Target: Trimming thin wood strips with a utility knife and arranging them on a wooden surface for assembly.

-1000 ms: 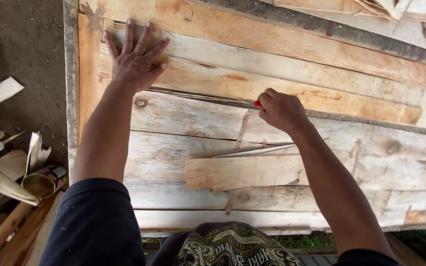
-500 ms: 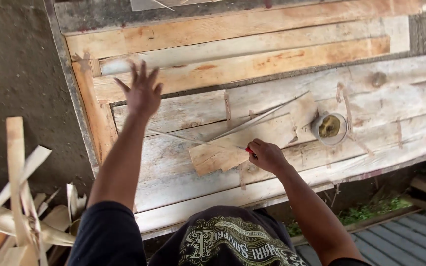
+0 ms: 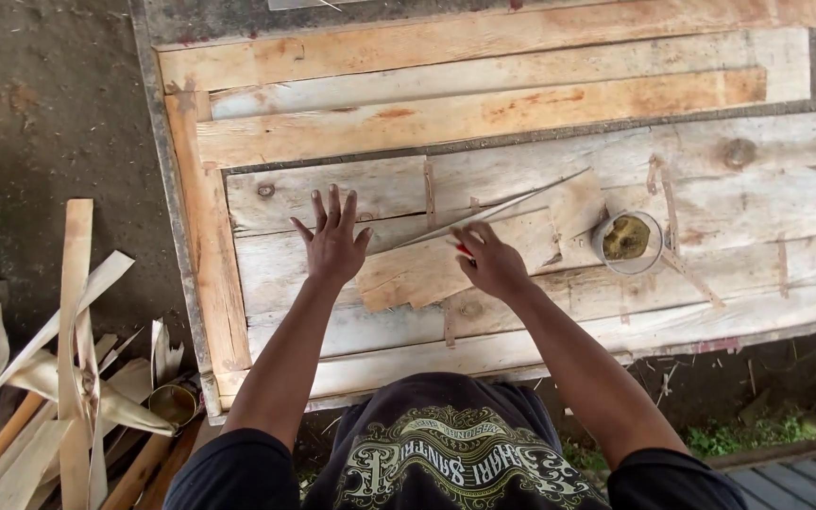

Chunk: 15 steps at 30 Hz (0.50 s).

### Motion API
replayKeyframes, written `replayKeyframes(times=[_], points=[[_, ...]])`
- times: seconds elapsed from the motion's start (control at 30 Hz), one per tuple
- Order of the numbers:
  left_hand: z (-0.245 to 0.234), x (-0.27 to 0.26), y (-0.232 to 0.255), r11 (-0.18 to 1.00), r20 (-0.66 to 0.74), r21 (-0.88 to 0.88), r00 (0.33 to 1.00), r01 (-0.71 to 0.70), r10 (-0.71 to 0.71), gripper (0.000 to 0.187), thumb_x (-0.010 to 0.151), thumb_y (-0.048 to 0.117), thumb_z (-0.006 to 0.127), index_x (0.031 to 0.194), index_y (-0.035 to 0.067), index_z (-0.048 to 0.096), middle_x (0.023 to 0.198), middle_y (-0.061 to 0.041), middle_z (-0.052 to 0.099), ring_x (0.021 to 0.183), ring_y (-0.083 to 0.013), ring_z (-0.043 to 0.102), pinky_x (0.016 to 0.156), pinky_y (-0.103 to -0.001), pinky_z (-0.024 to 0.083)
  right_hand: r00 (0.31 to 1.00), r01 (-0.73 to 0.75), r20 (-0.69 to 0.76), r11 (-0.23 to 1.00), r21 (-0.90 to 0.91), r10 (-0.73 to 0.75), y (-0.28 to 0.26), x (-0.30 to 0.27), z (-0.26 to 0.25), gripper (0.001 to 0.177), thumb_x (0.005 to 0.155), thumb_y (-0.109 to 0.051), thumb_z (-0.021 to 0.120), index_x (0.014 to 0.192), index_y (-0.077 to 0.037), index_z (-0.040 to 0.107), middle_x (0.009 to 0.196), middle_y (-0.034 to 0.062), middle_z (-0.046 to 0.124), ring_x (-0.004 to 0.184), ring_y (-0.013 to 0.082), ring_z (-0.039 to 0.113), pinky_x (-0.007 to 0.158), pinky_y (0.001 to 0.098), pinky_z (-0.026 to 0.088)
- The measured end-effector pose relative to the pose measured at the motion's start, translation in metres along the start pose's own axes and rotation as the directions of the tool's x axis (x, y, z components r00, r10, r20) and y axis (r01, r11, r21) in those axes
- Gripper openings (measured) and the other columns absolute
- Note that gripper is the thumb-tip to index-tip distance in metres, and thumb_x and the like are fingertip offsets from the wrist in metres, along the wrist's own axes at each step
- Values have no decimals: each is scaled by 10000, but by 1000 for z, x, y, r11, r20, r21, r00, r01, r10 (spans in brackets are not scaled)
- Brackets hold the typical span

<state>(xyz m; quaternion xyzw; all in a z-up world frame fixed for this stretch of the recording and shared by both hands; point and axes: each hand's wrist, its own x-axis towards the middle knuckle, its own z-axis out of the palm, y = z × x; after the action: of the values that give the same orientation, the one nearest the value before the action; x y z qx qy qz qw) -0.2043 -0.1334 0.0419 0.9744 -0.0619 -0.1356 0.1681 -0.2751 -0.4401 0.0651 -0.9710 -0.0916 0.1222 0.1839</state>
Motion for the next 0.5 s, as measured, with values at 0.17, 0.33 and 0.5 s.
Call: replayKeyframes(times=[0.17,0.33,0.5], points=[[-23,29,24,998,76,22,995,67,-68,759,1054,515,480,1688,321,112,1768,-12,-21,1603,-322,-123,1166,-796,-36,999,26,36,999,25,-27,-24,67,-34,660,975,-186,596,1590,-266,370,1594,32,339,1137,383,681,844,531,640],[-2,63,19,996,80,73,995,49,-54,740,1075,549,423,1696,312,98,1768,19,-48,1598,-322,-150,1152,-803,-68,987,55,146,993,100,-70,-32,119,-41,709,972,-134,503,1638,-219,277,1703,42,216,1100,437,685,906,579,615],[18,72,5,989,47,143,998,-42,36,748,1059,610,345,1684,286,95,1769,43,-18,1606,-312,-111,1174,-796,-79,970,60,233,996,70,-75,-21,139,-25,687,953,-187,505,1620,-175,341,1717,21,227,1101,416,693,903,528,614]])
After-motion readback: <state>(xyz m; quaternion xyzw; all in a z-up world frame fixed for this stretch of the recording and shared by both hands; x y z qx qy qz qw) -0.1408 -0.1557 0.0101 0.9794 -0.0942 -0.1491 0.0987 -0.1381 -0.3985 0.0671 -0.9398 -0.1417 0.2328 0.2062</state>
